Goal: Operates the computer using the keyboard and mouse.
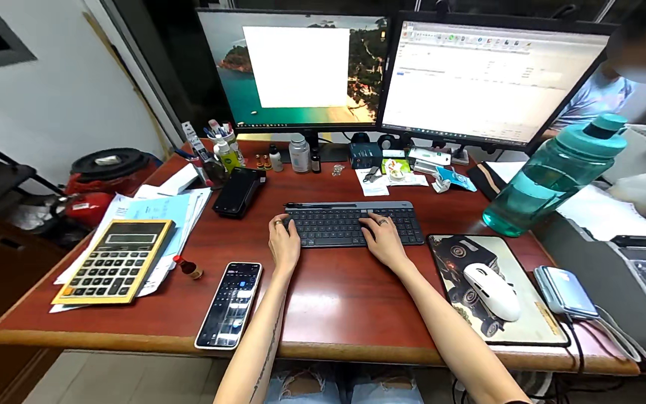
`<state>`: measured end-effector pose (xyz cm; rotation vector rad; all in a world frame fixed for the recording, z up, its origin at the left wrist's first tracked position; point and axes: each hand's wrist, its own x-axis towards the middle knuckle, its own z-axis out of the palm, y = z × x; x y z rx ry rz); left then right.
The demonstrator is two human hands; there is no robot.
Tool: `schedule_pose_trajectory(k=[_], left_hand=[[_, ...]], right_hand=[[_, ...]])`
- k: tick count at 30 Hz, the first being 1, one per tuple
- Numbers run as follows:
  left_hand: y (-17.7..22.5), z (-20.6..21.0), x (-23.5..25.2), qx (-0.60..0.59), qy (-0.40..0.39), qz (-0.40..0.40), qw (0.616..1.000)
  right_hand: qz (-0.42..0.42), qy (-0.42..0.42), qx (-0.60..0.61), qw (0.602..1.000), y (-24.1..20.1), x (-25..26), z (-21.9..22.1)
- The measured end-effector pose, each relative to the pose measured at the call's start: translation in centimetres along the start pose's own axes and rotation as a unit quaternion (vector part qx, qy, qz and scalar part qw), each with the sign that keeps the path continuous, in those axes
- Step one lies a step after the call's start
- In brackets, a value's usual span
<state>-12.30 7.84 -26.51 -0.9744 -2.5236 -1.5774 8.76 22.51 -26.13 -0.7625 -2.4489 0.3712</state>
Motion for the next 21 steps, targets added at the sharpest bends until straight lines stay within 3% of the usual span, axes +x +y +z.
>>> schedule_pose_trajectory(k=[7,21], left_hand=[[-0.5,-0.1,-0.1,-0.018,0.006,0.018,1.0],[-0.2,-0.4,-0.5,-0.027,0.037,0.009,0.999]], right_hand=[[-0.06,0.049,0.003,0.997,-0.3,-0.1,0.3],[-0.09,-0.013,0.029,0.995,-1.8,-0.5,2.0]])
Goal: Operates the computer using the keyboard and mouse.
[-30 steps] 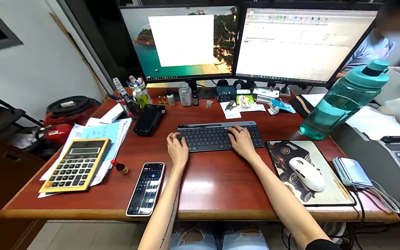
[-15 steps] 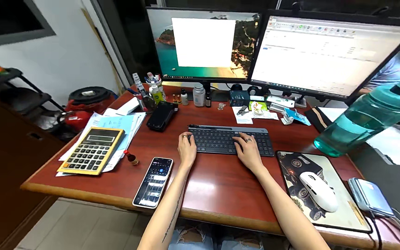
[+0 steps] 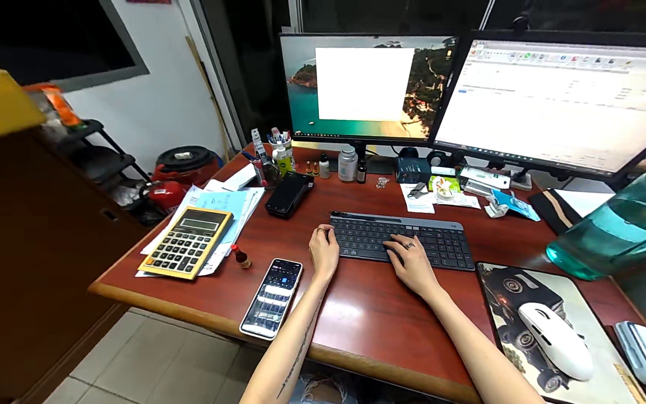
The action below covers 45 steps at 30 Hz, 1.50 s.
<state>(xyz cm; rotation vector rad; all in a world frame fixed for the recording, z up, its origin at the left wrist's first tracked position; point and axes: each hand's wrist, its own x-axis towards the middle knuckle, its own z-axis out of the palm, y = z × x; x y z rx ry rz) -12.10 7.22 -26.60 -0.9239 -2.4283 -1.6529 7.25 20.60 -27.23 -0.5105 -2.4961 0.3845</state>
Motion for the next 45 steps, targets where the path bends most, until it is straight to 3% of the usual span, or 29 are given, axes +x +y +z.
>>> schedule_pose_trajectory(k=[9,15,26,36,45], left_hand=[[0.9,-0.4,0.1,0.091,-0.065,-0.027,0.993],[0.7,0.0,-0.2,0.093,-0.081,0.008,0.992],[-0.3,1.6,-0.1,0.064,-0.078,0.154,0.983],[0.4,0.7,-0.8,0.066,-0.115,0.162,0.978],[0.9,0.4,-1.4,0.069,-0.122,0.178,0.974]], right_hand=[[0.022,-0.014,-0.005,1.0,0.5,-0.3,-0.2],[0.03,-0.033,-0.01,0.999,0.2,-0.3,-0.3],[0.024,-0.037,-0.05,0.998,-0.4,0.3,0.1],[0.053,-0.017,-0.028,0.998,-2.5,2.6,0.7],[0.036,0.026,-0.081,0.996,-3.9,2.5,2.1]])
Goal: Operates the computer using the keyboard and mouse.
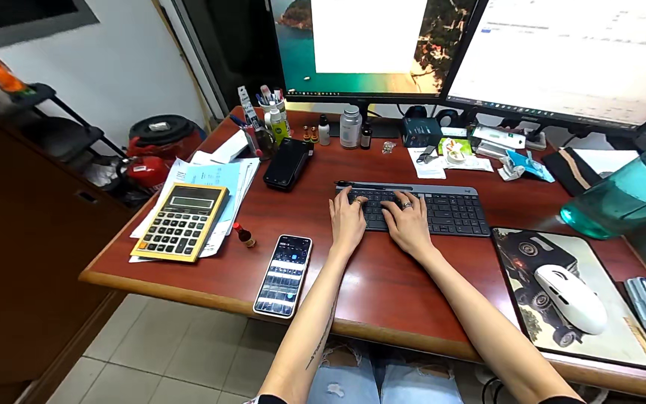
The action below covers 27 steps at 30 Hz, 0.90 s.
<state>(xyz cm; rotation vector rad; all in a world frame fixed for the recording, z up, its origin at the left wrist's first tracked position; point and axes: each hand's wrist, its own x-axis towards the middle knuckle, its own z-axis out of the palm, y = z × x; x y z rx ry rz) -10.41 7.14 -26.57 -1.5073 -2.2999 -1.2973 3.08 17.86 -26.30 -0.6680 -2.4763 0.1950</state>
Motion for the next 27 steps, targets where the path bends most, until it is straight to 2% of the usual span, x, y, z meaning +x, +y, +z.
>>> schedule_pose_trajectory(k=[5,8,13,16,27], left_hand=[[-0.1,0.0,0.4,-0.006,0.005,-0.004,1.0],[-0.3,0.2,0.5,-0.007,0.007,-0.01,1.0],[-0.6,0.3,0.4,0.001,0.008,-0.01,1.0],[-0.7,0.2,0.5,0.005,-0.001,-0.011,1.0],[-2.3,0.7,1.6,0.007,0.045,-0.053,0.998]], right_hand=[[0.015,-0.011,-0.015,1.0,0.4,-0.4,-0.8],[0.035,-0.023,0.017,0.999,1.5,-0.2,-1.2],[0.08,0.029,0.064,0.994,5.5,0.4,-4.1],[0.087,0.048,0.077,0.992,7.1,-0.1,-4.4],[0.093,0.032,0.036,0.995,7.4,-0.2,-4.0]])
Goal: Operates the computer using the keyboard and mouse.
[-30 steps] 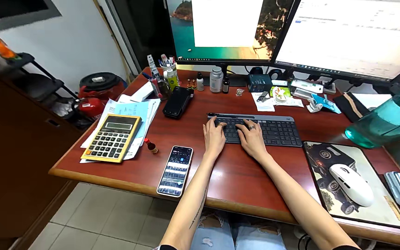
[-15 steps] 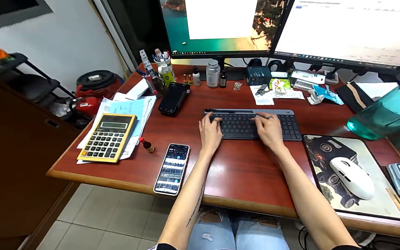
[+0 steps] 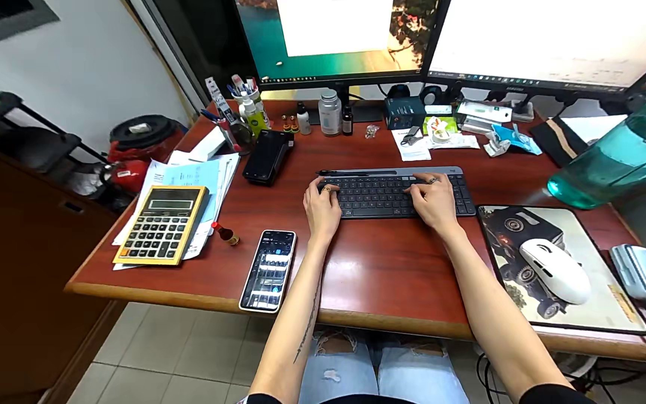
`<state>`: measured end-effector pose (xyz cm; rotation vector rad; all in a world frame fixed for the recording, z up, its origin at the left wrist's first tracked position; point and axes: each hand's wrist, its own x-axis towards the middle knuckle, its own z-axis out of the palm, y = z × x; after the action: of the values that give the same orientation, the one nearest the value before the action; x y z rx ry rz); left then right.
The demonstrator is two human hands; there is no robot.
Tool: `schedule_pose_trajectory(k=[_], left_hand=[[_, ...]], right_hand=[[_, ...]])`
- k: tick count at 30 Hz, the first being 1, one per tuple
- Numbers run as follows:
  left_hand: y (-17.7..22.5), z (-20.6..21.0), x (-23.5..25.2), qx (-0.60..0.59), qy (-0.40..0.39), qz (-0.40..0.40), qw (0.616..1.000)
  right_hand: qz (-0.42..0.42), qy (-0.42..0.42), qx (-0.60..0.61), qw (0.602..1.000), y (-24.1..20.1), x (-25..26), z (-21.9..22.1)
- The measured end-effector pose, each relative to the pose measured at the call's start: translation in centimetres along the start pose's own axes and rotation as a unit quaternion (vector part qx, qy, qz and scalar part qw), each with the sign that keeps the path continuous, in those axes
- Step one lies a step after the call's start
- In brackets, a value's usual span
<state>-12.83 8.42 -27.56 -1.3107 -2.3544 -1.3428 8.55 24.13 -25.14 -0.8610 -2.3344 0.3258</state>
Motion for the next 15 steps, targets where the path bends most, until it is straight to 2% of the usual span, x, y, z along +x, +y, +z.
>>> schedule_pose_trajectory(k=[2,6,12,15], left_hand=[[0.0,-0.1,-0.1,0.002,-0.002,0.001,1.0],[0.0,0.0,0.0,0.001,0.003,0.005,1.0],[0.0,-0.1,-0.2,-0.001,0.004,0.007,1.0],[-0.2,0.0,0.0,0.0,0.007,0.007,1.0]], right_hand=[[-0.003,-0.001,-0.019,1.0,-0.2,-0.1,0.2],[-0.087,0.03,0.008,0.996,-0.8,-0.3,0.5],[-0.134,-0.089,-0.004,0.987,-2.0,-0.9,2.2],[-0.128,-0.064,-0.007,0.99,-2.0,-0.6,1.6]])
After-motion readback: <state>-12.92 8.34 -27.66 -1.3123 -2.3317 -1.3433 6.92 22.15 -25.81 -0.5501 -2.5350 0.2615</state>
